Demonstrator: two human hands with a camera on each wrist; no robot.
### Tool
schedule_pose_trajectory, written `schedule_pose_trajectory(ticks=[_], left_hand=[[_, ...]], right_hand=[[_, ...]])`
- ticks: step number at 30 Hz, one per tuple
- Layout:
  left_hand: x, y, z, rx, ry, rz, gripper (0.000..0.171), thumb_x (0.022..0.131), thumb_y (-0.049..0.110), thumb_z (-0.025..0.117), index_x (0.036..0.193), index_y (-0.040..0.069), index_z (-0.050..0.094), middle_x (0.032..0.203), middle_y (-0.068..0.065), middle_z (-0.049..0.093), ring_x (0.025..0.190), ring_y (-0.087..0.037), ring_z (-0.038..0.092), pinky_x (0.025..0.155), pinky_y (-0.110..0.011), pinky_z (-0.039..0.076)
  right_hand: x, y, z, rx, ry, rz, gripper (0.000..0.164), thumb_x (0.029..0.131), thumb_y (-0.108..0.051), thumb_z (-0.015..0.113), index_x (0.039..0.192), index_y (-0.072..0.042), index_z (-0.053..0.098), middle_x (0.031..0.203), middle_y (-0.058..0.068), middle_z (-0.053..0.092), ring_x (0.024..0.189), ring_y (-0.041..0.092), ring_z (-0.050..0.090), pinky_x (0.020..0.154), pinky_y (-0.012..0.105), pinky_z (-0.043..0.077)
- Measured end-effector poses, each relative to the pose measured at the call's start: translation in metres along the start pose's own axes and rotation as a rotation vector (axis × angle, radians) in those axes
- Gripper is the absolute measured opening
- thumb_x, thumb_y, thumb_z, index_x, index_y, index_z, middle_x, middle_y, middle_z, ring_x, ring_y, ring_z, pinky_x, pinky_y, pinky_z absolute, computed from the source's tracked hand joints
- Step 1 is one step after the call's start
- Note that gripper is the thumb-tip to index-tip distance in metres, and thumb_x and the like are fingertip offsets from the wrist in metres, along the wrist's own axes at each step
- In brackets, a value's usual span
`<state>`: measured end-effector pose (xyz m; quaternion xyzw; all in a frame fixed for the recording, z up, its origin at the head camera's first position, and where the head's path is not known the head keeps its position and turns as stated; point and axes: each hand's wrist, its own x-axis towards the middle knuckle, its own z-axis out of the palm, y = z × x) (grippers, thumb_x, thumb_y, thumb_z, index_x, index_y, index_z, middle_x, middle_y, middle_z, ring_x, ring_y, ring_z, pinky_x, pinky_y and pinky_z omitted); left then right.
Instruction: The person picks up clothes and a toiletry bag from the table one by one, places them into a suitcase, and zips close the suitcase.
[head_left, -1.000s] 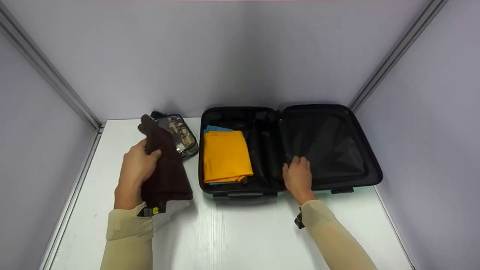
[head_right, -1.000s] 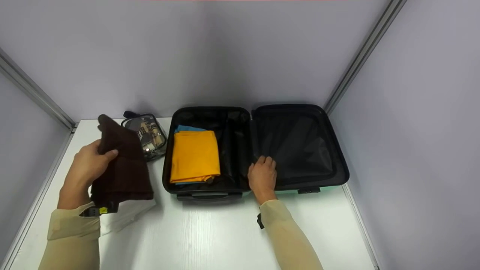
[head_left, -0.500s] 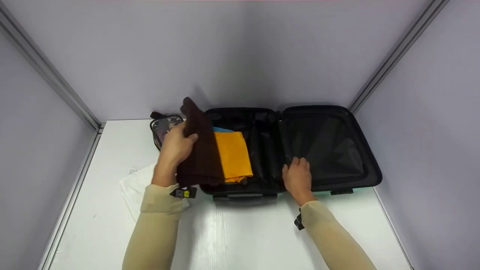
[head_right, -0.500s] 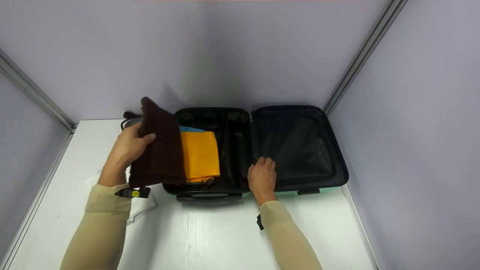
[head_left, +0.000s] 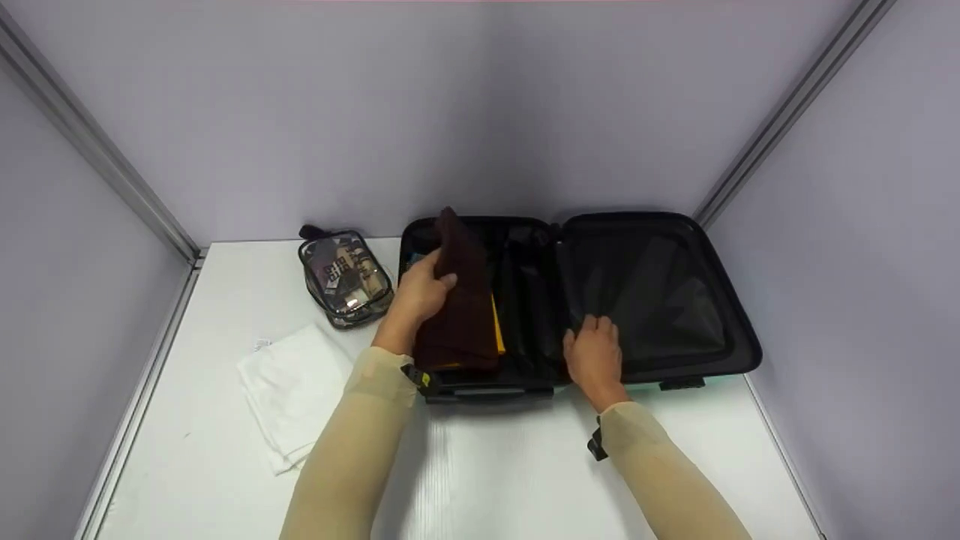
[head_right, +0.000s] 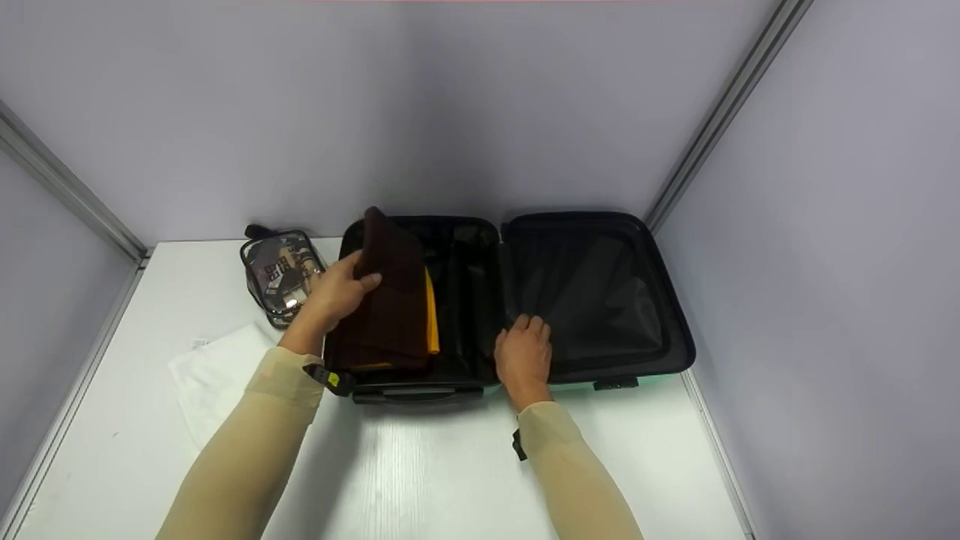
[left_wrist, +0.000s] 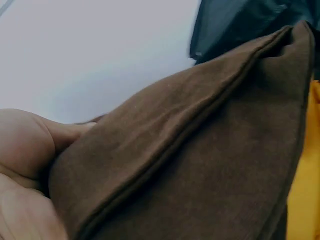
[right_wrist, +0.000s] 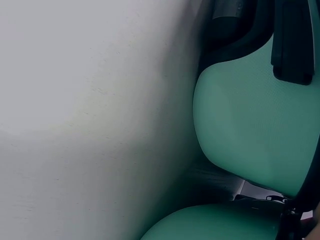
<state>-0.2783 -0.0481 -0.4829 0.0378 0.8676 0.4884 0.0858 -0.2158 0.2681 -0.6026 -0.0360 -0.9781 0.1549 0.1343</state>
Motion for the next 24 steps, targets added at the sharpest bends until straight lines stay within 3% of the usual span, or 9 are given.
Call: schedule_pose_trajectory(ticks=[6,8,12,14,16,20,22,24], left_hand=[[0.016,-0.026,0.018,-0.161,-0.080,-0.062,0.064,0.111,0.021,0.055,0.169,0.020,0.029,0.168,-0.016,0.039,0.154,-0.038,0.037,0.124,-0.056,0.033],[0.020,-0.037,0.021,-0.151,-0.075,-0.107,0.066,0.110,0.020,0.056,0.170,0.018,0.026,0.168,-0.017,0.038,0.154,-0.039,0.037,0.124,-0.056,0.034],[0.018,-0.052,0.027,0.080,-0.026,-0.196,0.080,0.107,0.013,0.055,0.169,0.002,0.005,0.157,-0.031,0.047,0.142,-0.045,0.051,0.117,-0.054,0.042],[0.013,-0.053,0.032,0.236,0.010,-0.195,0.084,0.105,0.009,0.055,0.167,-0.005,0.000,0.153,-0.038,0.045,0.131,-0.049,0.057,0.110,-0.055,0.048],[0.005,-0.051,0.038,0.365,0.040,-0.156,0.082,0.103,0.006,0.056,0.165,-0.008,0.004,0.155,-0.042,0.038,0.129,-0.053,0.057,0.106,-0.056,0.050],[-0.012,-0.043,0.049,0.603,0.031,-0.038,0.074,0.103,0.017,0.066,0.163,-0.005,0.028,0.167,-0.037,0.020,0.150,-0.056,0.033,0.119,-0.060,0.039],[-0.020,-0.041,0.053,0.668,-0.023,-0.005,0.077,0.104,0.032,0.068,0.163,-0.003,0.033,0.171,-0.033,0.017,0.158,-0.054,0.016,0.126,-0.061,0.027],[-0.026,-0.043,0.055,0.695,-0.086,-0.006,0.086,0.103,0.048,0.066,0.164,-0.001,0.031,0.172,-0.031,0.014,0.161,-0.051,0.007,0.129,-0.062,0.018]], right_hand=[[0.002,0.001,0.000,0.003,0.011,-0.010,0.045,0.105,-0.025,0.064,0.128,0.013,0.058,0.114,0.029,0.058,0.106,0.045,0.058,0.088,0.056,0.055],[0.002,0.002,0.001,0.009,0.009,-0.013,0.045,0.105,-0.025,0.064,0.128,0.014,0.058,0.114,0.030,0.058,0.106,0.045,0.057,0.088,0.056,0.055],[0.001,0.003,0.001,0.024,0.003,-0.014,0.046,0.106,-0.025,0.063,0.130,0.014,0.058,0.115,0.030,0.058,0.108,0.046,0.057,0.089,0.057,0.055],[0.001,0.003,0.001,0.025,0.010,-0.020,0.046,0.105,-0.024,0.064,0.130,0.014,0.058,0.116,0.030,0.058,0.108,0.046,0.057,0.089,0.057,0.055],[0.001,0.004,0.000,0.019,0.020,-0.026,0.046,0.105,-0.024,0.064,0.129,0.015,0.058,0.115,0.031,0.059,0.107,0.046,0.058,0.089,0.057,0.055],[0.001,0.004,-0.001,0.013,0.025,-0.032,0.046,0.105,-0.024,0.064,0.129,0.015,0.058,0.115,0.031,0.059,0.107,0.046,0.058,0.089,0.057,0.055],[0.001,0.004,-0.001,0.013,0.024,-0.030,0.046,0.105,-0.024,0.064,0.129,0.015,0.058,0.115,0.031,0.059,0.107,0.046,0.058,0.089,0.057,0.055],[0.002,0.004,-0.002,0.013,0.026,-0.028,0.046,0.105,-0.024,0.065,0.129,0.015,0.058,0.115,0.031,0.059,0.107,0.046,0.058,0.089,0.057,0.055]])
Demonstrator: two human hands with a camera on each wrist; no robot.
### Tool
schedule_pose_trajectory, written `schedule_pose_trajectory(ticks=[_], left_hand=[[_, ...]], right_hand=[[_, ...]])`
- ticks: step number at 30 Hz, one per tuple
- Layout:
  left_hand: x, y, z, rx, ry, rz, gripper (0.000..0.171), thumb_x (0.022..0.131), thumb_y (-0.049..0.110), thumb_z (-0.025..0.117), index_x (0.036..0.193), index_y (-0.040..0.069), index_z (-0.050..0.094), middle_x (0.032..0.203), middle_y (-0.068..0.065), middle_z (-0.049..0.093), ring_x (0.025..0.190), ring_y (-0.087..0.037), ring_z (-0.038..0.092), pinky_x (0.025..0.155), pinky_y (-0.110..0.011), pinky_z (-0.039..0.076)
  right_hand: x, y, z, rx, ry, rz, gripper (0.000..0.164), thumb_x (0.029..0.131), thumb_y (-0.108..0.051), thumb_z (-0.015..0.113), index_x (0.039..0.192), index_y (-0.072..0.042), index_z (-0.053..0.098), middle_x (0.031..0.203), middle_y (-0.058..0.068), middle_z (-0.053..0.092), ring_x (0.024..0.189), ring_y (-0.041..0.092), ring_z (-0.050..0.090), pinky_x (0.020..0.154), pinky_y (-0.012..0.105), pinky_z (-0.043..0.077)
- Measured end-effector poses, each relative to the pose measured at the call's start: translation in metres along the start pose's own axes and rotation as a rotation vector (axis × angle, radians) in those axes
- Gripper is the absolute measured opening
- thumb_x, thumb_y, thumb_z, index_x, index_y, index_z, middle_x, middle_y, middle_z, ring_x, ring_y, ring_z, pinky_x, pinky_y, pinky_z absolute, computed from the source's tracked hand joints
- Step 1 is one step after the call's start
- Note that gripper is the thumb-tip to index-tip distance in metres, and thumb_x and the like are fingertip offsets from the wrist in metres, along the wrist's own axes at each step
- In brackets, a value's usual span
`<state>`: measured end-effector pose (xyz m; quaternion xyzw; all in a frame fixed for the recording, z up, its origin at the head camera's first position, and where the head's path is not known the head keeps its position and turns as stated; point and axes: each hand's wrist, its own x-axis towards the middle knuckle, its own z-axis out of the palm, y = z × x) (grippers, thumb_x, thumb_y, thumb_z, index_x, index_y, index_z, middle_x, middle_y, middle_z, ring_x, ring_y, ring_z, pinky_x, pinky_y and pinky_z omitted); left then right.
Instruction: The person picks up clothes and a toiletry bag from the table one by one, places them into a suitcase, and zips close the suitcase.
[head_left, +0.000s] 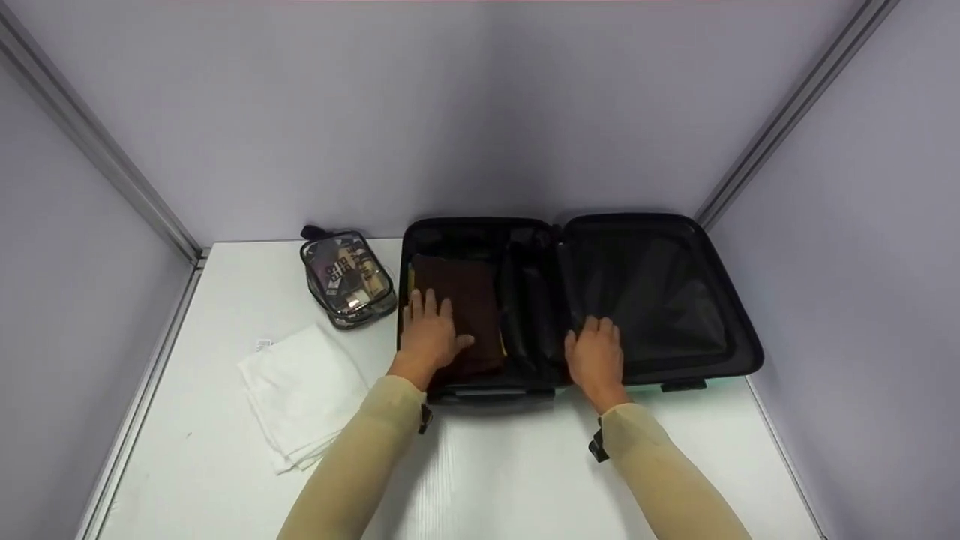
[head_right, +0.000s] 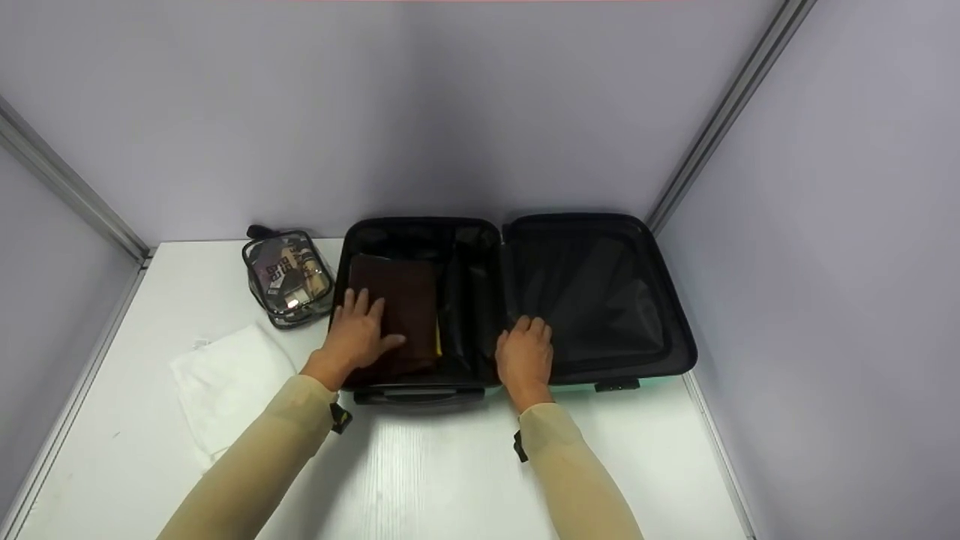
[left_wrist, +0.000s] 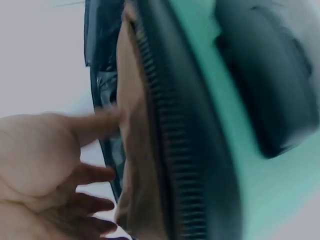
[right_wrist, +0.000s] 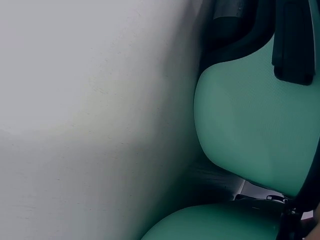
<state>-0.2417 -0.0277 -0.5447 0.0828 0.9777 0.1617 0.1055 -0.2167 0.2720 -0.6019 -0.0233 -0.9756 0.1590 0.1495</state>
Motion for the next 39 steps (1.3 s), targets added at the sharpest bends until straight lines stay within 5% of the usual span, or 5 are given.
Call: schedule_pose_trajectory(ticks=[7,20,31,39], left_hand=[[-0.005,-0.008,0.019,-0.012,-0.129,0.005,0.113,0.095,0.065,0.067,0.169,0.000,0.012,0.174,-0.031,0.000,0.162,-0.049,-0.004,0.130,-0.061,0.011],[0.011,-0.016,0.046,-0.009,-0.050,-0.025,0.118,0.093,0.064,0.069,0.168,-0.002,0.006,0.173,-0.032,0.002,0.161,-0.050,-0.001,0.130,-0.060,0.014],[-0.008,-0.011,0.011,-0.088,-0.078,-0.015,0.088,0.104,0.037,0.068,0.164,-0.008,0.022,0.169,-0.035,0.022,0.158,-0.050,0.022,0.128,-0.056,0.026],[-0.023,-0.025,-0.002,-0.272,0.142,-0.013,0.057,0.104,0.021,0.068,0.151,-0.007,0.051,0.144,-0.030,0.060,0.129,-0.044,0.063,0.108,-0.054,0.051]], right_hand=[[0.001,0.000,0.000,-0.017,0.001,0.008,0.045,0.105,-0.024,0.065,0.127,0.014,0.060,0.112,0.030,0.059,0.107,0.046,0.058,0.090,0.057,0.055],[0.002,0.000,-0.002,0.013,-0.062,0.047,0.048,0.107,-0.028,0.060,0.132,0.013,0.057,0.119,0.029,0.057,0.112,0.045,0.056,0.093,0.057,0.054],[0.002,0.000,-0.002,0.012,-0.053,0.032,0.046,0.107,-0.027,0.060,0.130,0.013,0.057,0.117,0.030,0.057,0.109,0.046,0.056,0.092,0.057,0.053],[0.000,-0.001,-0.001,-0.010,-0.026,0.004,0.046,0.106,-0.025,0.062,0.129,0.015,0.058,0.112,0.031,0.058,0.104,0.045,0.056,0.090,0.055,0.054]])
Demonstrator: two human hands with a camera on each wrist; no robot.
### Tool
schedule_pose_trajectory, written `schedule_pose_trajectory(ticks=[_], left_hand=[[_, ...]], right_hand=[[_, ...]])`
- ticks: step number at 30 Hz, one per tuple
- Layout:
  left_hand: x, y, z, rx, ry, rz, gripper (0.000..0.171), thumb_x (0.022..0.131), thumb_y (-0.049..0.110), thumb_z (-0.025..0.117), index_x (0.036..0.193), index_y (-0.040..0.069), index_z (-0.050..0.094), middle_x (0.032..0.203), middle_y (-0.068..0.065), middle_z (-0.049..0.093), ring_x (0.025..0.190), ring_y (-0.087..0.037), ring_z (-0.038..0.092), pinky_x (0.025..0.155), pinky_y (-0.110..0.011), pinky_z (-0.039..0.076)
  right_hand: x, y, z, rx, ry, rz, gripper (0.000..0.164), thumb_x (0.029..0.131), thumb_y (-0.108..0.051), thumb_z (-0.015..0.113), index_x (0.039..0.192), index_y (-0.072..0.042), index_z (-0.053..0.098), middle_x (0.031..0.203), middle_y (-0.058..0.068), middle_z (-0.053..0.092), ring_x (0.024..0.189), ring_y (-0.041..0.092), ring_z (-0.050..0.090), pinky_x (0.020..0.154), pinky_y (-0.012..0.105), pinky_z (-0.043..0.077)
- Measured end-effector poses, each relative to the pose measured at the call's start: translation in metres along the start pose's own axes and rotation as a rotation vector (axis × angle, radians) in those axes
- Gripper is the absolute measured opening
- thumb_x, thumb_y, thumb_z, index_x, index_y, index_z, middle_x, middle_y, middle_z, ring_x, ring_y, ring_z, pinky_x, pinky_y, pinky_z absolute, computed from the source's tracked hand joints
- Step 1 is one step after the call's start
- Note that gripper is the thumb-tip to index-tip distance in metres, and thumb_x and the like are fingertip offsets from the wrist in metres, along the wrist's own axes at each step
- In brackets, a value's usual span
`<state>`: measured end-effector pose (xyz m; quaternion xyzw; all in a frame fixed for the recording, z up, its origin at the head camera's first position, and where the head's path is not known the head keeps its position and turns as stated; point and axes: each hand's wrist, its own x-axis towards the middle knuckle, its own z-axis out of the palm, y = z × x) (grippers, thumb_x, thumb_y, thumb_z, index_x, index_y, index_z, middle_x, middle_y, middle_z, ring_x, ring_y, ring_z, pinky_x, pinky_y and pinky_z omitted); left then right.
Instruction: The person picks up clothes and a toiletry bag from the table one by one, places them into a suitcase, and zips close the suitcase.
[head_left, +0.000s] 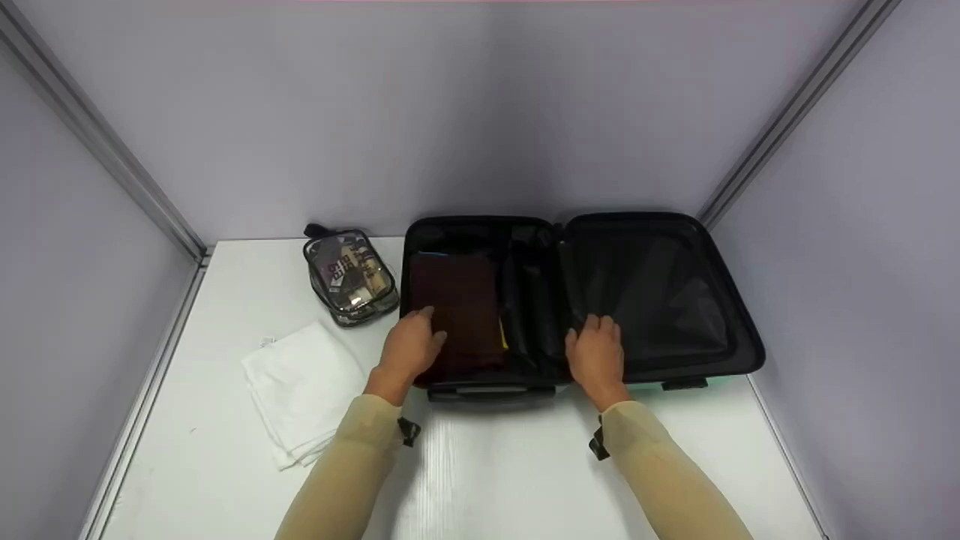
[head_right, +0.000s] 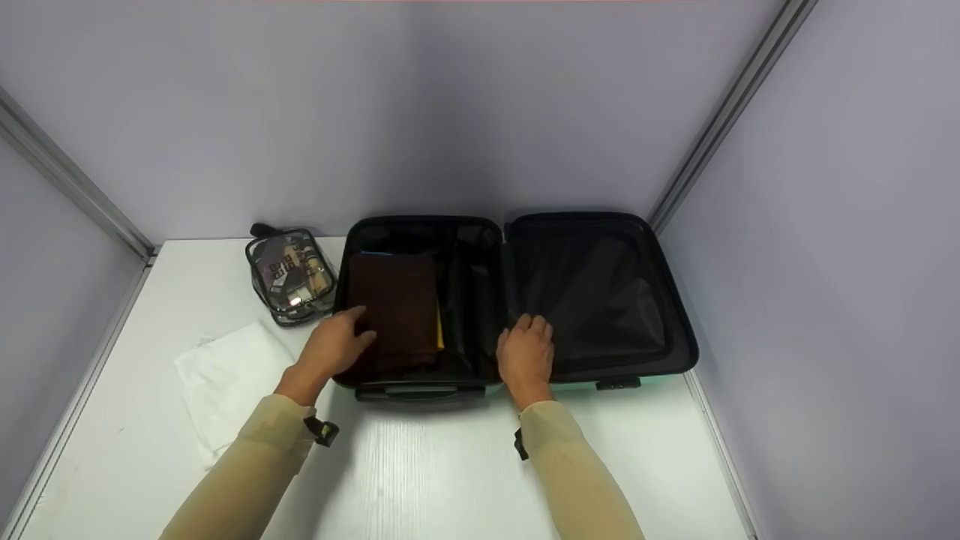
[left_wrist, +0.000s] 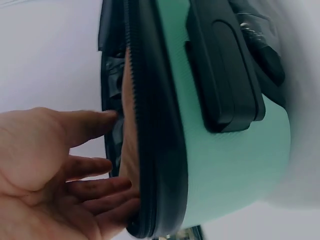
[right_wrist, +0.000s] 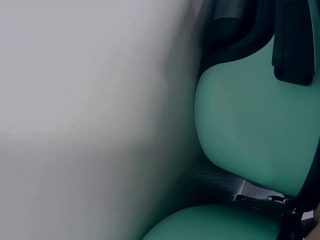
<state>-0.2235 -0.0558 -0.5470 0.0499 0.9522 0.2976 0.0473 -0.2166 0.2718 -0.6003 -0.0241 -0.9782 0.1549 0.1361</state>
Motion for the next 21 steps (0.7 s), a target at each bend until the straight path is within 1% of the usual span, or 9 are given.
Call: schedule_pose_trajectory(ticks=[3,5,8,10,13,15,21], left_hand=[[-0.004,-0.006,-0.006,-0.052,0.105,-0.010,0.043,0.103,0.018,0.068,0.140,-0.004,0.064,0.128,-0.026,0.071,0.114,-0.043,0.070,0.097,-0.054,0.056],[-0.007,-0.010,-0.011,-0.076,0.155,-0.043,0.036,0.102,0.018,0.068,0.133,0.000,0.069,0.122,-0.023,0.074,0.107,-0.041,0.072,0.092,-0.055,0.057],[-0.013,-0.017,-0.019,-0.107,0.200,-0.111,0.030,0.103,0.019,0.066,0.127,0.004,0.073,0.119,-0.019,0.076,0.103,-0.039,0.073,0.088,-0.055,0.057],[-0.016,-0.023,-0.024,-0.122,0.217,-0.161,0.029,0.102,0.020,0.065,0.125,0.005,0.075,0.119,-0.017,0.077,0.104,-0.039,0.073,0.087,-0.055,0.056],[-0.021,-0.036,-0.029,-0.133,0.228,-0.209,0.030,0.101,0.020,0.063,0.125,0.004,0.075,0.119,-0.017,0.076,0.105,-0.040,0.072,0.087,-0.056,0.056],[-0.025,-0.046,-0.032,-0.140,0.232,-0.233,0.031,0.101,0.020,0.062,0.125,0.004,0.074,0.120,-0.017,0.075,0.107,-0.040,0.071,0.088,-0.056,0.055],[-0.037,-0.076,-0.043,-0.177,0.209,-0.298,0.035,0.103,0.020,0.058,0.131,0.002,0.070,0.125,-0.020,0.072,0.111,-0.042,0.069,0.091,-0.057,0.053]], right_hand=[[0.000,0.000,0.000,0.003,-0.001,0.002,0.046,0.106,-0.025,0.062,0.129,0.015,0.057,0.112,0.030,0.058,0.105,0.045,0.056,0.091,0.055,0.054],[0.000,0.000,0.000,0.012,0.003,0.004,0.047,0.106,-0.025,0.062,0.129,0.015,0.058,0.113,0.031,0.058,0.106,0.046,0.057,0.091,0.055,0.054],[0.000,0.001,0.000,0.020,0.009,0.004,0.047,0.106,-0.025,0.063,0.129,0.015,0.058,0.113,0.031,0.058,0.107,0.046,0.057,0.090,0.056,0.054],[0.000,0.001,0.001,0.027,0.009,0.007,0.047,0.106,-0.025,0.063,0.130,0.015,0.058,0.113,0.031,0.058,0.107,0.046,0.057,0.090,0.056,0.054],[0.000,0.002,0.001,0.029,0.003,0.015,0.047,0.106,-0.025,0.063,0.130,0.015,0.058,0.114,0.031,0.058,0.108,0.046,0.057,0.091,0.056,0.054],[0.000,0.001,0.001,0.033,0.001,0.017,0.047,0.106,-0.025,0.062,0.130,0.015,0.057,0.115,0.031,0.058,0.109,0.047,0.057,0.091,0.057,0.054],[0.000,0.001,0.001,0.035,0.003,0.016,0.047,0.105,-0.025,0.063,0.131,0.015,0.057,0.117,0.031,0.058,0.111,0.047,0.056,0.093,0.057,0.053]])
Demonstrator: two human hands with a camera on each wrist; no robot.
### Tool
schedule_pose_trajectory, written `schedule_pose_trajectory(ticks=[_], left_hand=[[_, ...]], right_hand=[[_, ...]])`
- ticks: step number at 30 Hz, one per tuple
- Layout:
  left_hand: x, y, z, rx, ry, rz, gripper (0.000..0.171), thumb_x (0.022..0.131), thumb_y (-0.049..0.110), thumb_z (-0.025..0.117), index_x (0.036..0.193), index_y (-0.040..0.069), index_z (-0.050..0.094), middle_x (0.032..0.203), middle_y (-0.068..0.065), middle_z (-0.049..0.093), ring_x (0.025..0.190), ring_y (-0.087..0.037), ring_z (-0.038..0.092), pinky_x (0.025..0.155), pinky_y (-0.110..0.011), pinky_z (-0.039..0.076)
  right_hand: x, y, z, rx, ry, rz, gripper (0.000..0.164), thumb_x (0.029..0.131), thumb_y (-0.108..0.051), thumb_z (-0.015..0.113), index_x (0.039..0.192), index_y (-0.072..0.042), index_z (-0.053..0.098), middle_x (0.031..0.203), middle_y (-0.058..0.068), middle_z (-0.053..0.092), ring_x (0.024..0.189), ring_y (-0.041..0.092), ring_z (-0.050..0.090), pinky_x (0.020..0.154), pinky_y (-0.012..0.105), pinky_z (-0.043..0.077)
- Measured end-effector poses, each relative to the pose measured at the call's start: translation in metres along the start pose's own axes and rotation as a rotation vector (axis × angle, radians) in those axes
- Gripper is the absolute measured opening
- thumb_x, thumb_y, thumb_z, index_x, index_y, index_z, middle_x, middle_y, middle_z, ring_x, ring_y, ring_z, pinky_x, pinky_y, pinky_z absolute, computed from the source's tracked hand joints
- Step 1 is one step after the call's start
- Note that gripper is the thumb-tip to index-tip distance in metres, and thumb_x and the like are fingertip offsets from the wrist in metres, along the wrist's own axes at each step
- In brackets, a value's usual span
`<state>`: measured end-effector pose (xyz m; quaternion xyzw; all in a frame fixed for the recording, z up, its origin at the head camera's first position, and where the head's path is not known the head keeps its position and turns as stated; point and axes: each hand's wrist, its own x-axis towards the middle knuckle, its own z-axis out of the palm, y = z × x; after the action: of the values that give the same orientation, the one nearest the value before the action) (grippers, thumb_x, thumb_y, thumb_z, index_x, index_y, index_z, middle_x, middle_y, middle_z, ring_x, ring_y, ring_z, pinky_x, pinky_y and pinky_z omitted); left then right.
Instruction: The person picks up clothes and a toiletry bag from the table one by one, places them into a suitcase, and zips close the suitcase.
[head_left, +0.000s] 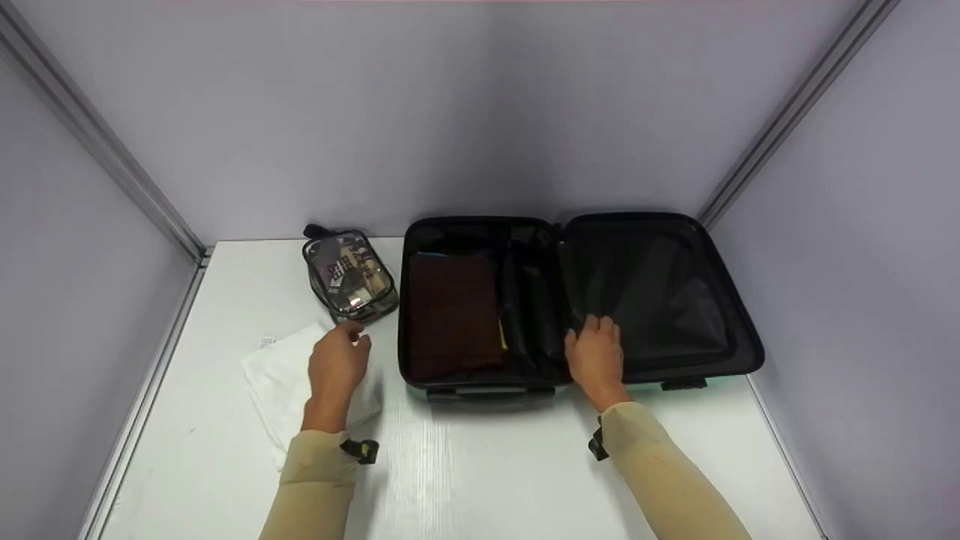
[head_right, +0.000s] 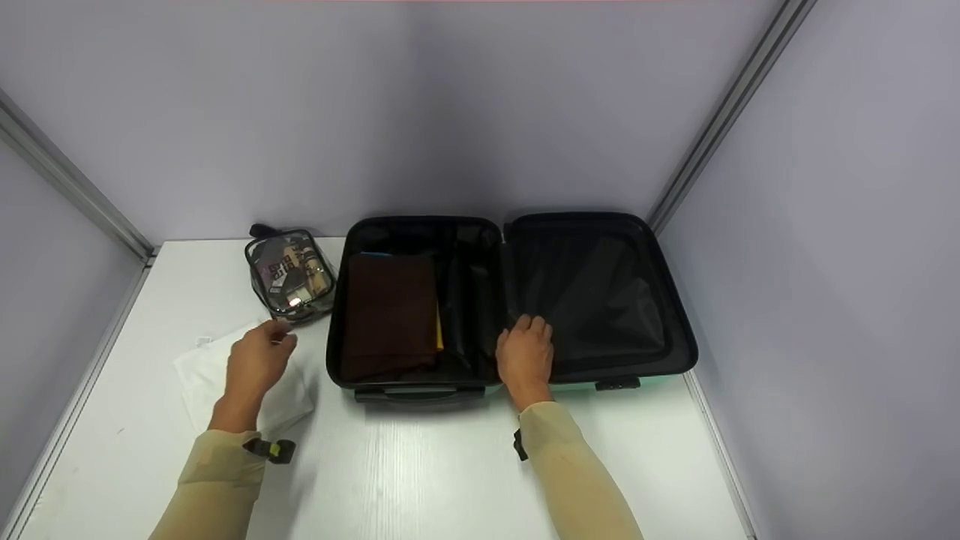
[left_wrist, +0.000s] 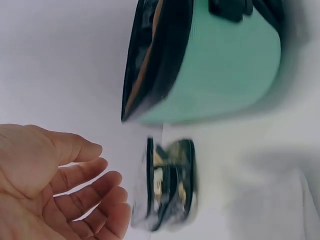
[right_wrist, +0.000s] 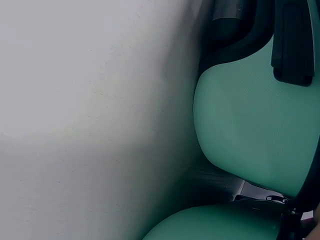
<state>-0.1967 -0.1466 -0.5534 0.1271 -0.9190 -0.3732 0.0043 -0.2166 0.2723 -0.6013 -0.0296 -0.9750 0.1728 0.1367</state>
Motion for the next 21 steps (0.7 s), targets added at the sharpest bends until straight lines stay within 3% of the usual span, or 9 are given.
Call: schedule_pose_trajectory(ticks=[7,13,21], left_hand=[[-0.005,-0.036,-0.022,0.032,0.034,-0.098,0.038,0.102,0.022,0.056,0.131,0.000,0.069,0.124,-0.022,0.072,0.110,-0.046,0.068,0.088,-0.059,0.052],[-0.009,-0.066,-0.036,0.049,0.014,-0.169,0.043,0.104,0.023,0.052,0.136,-0.003,0.065,0.131,-0.027,0.068,0.114,-0.050,0.065,0.089,-0.061,0.051],[-0.015,-0.097,-0.039,0.079,0.012,-0.252,0.044,0.104,0.021,0.053,0.136,-0.007,0.062,0.131,-0.032,0.067,0.113,-0.055,0.065,0.085,-0.062,0.053]], right_hand=[[-0.001,0.000,-0.001,-0.011,-0.013,-0.004,0.050,0.106,-0.026,0.063,0.135,0.015,0.055,0.120,0.032,0.057,0.112,0.046,0.056,0.096,0.056,0.052],[-0.001,0.000,-0.001,-0.020,-0.004,-0.014,0.048,0.106,-0.026,0.063,0.132,0.015,0.057,0.118,0.031,0.058,0.110,0.045,0.057,0.095,0.056,0.053],[-0.001,0.001,0.000,-0.019,0.015,-0.026,0.047,0.106,-0.025,0.063,0.131,0.015,0.058,0.116,0.031,0.059,0.108,0.046,0.057,0.094,0.055,0.052]])
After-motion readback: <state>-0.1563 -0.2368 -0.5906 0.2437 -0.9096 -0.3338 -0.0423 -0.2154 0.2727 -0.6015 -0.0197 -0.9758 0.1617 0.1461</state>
